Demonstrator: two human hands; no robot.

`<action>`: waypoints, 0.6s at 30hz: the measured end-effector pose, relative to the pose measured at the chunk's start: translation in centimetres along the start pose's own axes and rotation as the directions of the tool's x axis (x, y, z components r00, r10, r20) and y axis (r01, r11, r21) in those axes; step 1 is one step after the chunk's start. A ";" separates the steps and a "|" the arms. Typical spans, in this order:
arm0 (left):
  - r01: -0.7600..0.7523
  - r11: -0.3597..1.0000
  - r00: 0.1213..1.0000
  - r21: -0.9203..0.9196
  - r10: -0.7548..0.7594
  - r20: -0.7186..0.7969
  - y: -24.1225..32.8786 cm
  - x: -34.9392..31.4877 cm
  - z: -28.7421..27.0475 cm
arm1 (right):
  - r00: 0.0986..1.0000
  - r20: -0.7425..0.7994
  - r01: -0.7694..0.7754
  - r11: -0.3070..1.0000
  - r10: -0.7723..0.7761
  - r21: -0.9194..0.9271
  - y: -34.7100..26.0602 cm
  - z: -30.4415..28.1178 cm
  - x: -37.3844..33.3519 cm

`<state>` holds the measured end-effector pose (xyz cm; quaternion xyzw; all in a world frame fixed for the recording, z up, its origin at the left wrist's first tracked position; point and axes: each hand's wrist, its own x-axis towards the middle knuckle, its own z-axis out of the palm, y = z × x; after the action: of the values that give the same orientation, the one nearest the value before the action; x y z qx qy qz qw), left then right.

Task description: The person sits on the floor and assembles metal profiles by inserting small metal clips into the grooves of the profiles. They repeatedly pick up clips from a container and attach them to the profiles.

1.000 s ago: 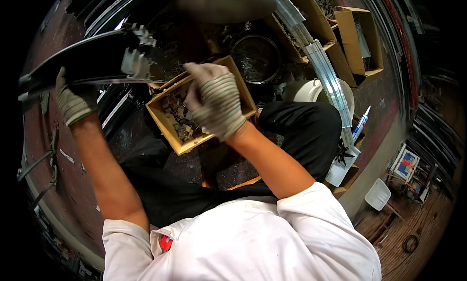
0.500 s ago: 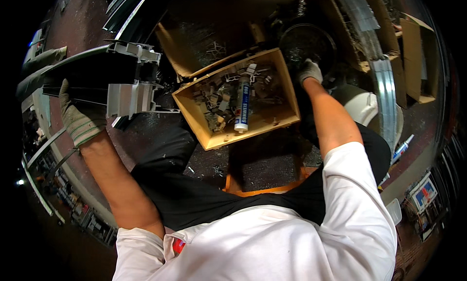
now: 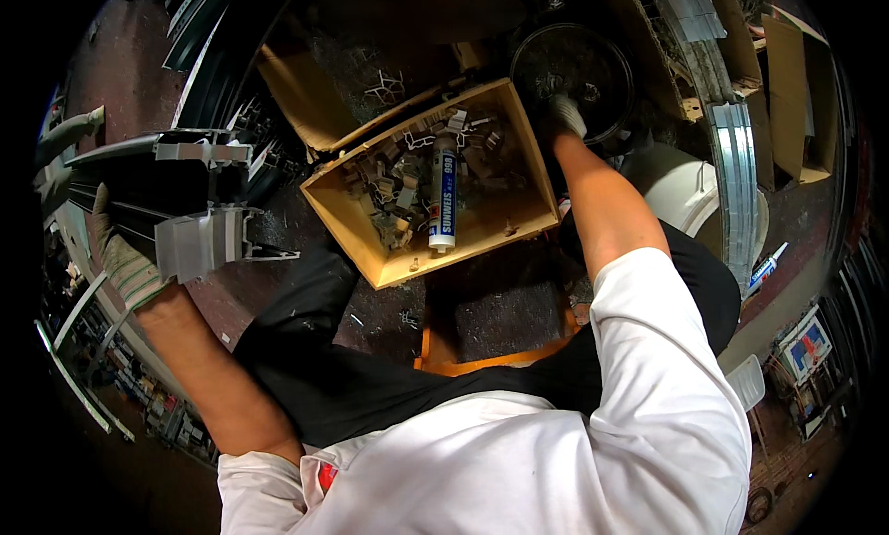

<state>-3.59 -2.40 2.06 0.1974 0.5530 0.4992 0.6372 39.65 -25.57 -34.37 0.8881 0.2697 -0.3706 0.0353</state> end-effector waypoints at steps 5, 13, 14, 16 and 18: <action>-0.036 0.999 0.999 0.034 0.037 -0.040 0.4 0.7 -0.8 | 0.975 -0.112 0.214 0.951 -0.193 0.222 0.6 1.8 0.9; -0.028 0.999 0.999 -0.016 0.029 0.037 0.7 1.4 -2.4 | 0.982 -0.096 0.171 0.979 -0.161 0.113 -1.3 0.4 -0.6; -0.025 1.000 1.000 -0.013 0.025 0.013 0.6 1.6 -2.1 | 0.983 -0.111 0.163 0.976 -0.147 0.143 -0.7 0.5 -0.3; -0.014 1.000 0.999 -0.004 0.014 -0.041 0.6 1.7 -1.7 | 0.984 -0.132 0.146 0.969 -0.121 0.200 0.9 1.7 0.6; 0.056 0.996 0.997 -0.064 -0.053 0.061 0.8 1.0 -2.3 | 0.991 -0.132 0.060 0.959 -0.024 0.278 -0.9 0.3 -1.5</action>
<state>-6.13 -1.90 1.49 0.1761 0.5224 0.4934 0.6728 38.21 -25.56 -33.45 0.8999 0.2349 -0.3484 -0.1166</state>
